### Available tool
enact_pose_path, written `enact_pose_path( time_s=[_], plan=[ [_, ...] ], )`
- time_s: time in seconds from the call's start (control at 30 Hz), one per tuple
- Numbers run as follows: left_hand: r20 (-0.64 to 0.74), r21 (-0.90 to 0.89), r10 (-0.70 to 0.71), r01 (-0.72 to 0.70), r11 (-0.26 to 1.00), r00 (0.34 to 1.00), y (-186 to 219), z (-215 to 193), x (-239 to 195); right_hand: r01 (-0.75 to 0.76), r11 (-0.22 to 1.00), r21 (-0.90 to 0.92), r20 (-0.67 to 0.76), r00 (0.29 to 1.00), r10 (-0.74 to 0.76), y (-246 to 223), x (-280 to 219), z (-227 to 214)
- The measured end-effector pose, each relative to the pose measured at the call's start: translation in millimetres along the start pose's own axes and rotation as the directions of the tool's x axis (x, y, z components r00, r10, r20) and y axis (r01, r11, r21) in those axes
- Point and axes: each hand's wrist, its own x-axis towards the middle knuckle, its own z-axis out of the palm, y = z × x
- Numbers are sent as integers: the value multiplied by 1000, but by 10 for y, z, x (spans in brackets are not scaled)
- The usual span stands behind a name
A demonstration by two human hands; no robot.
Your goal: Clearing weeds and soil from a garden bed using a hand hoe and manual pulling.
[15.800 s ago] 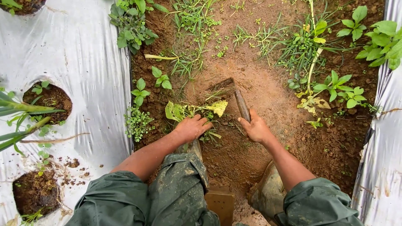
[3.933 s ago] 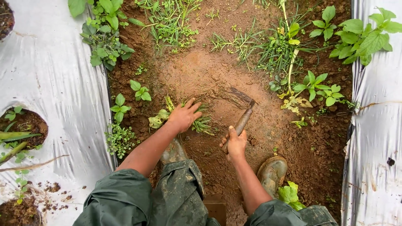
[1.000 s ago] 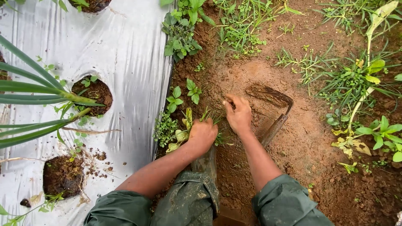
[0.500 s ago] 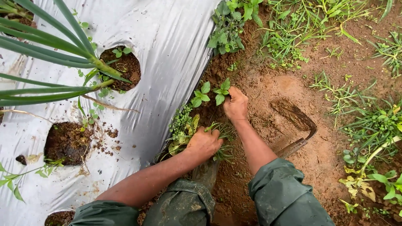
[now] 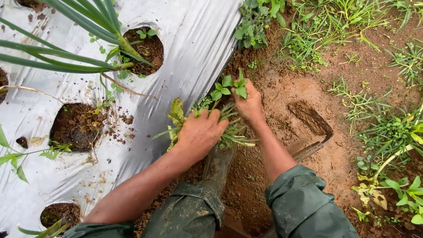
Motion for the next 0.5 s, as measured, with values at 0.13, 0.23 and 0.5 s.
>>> enact_pose_path(
  time_s=[0.13,0.23,0.5],
  plan=[
    [-101,74,-254,262,962,962,-511,-447,-67,68,993,-98,-24,997,-71,118,-55,179],
    [-243,119,-414,450,885,877,-832,-322,-152,66,997,-30,-114,991,-69,140,2,252],
    [-383,102,-433,503,858,816,-1021,50,-159,90,982,-165,25,996,-87,153,95,386]
  ],
)
